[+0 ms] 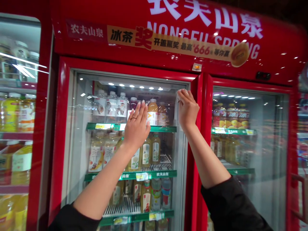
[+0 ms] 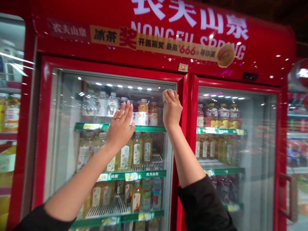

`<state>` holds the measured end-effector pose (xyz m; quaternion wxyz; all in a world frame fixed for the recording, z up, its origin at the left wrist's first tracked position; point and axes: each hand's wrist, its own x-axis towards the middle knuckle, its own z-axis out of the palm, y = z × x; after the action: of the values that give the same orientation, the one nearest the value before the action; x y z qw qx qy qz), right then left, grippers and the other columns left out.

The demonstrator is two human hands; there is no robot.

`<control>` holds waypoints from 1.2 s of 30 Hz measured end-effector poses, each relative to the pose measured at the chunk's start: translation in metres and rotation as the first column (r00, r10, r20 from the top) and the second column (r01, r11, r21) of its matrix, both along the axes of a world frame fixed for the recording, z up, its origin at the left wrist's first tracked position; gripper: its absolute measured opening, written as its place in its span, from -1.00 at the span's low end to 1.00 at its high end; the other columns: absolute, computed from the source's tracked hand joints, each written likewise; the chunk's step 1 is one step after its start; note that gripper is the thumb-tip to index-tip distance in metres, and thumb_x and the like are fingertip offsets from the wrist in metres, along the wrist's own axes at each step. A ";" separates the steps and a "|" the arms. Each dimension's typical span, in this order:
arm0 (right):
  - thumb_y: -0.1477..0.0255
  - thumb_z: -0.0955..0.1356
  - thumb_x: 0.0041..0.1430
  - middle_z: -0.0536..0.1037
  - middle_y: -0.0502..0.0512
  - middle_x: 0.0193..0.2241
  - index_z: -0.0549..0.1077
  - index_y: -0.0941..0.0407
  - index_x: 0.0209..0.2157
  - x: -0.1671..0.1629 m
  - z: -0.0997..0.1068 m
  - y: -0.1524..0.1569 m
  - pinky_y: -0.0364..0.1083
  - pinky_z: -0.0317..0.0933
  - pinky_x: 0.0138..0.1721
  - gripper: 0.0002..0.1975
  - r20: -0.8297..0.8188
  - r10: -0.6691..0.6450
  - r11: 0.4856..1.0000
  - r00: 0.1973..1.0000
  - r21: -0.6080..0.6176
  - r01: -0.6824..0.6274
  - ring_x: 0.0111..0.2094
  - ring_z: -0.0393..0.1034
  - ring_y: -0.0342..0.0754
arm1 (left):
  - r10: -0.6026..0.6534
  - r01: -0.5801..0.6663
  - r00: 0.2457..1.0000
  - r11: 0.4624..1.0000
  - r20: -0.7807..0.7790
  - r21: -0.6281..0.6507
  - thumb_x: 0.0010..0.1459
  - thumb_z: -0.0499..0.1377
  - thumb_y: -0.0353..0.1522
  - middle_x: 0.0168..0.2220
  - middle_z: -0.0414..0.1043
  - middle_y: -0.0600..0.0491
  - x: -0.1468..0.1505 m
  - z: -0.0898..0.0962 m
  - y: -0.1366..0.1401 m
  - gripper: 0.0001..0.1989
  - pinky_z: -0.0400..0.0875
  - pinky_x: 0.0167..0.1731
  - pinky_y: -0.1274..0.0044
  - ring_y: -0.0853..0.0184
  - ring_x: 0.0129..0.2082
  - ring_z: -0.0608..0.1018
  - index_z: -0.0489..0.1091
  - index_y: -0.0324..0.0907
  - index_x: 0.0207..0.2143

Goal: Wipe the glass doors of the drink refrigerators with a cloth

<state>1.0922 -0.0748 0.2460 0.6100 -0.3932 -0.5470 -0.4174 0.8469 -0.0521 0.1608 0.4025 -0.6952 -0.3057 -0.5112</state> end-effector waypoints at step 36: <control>0.62 0.26 0.44 0.63 -0.13 0.29 0.59 -0.19 0.30 -0.108 0.019 0.006 0.30 0.41 0.46 -0.41 0.218 0.161 0.986 0.963 -0.003 -0.164 0.47 0.35 0.18 | 0.025 -0.025 1.000 1.000 0.012 -0.018 0.51 -0.02 -0.41 0.64 -0.09 0.02 -0.112 0.024 -0.008 -0.15 0.06 0.62 0.09 0.11 0.63 0.09 -0.43 0.02 0.65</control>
<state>0.9839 -0.0685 0.2654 0.5815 -0.2941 -0.6376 -0.4108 0.7348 -0.0602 0.1850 0.4008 -0.6917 -0.3212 -0.5077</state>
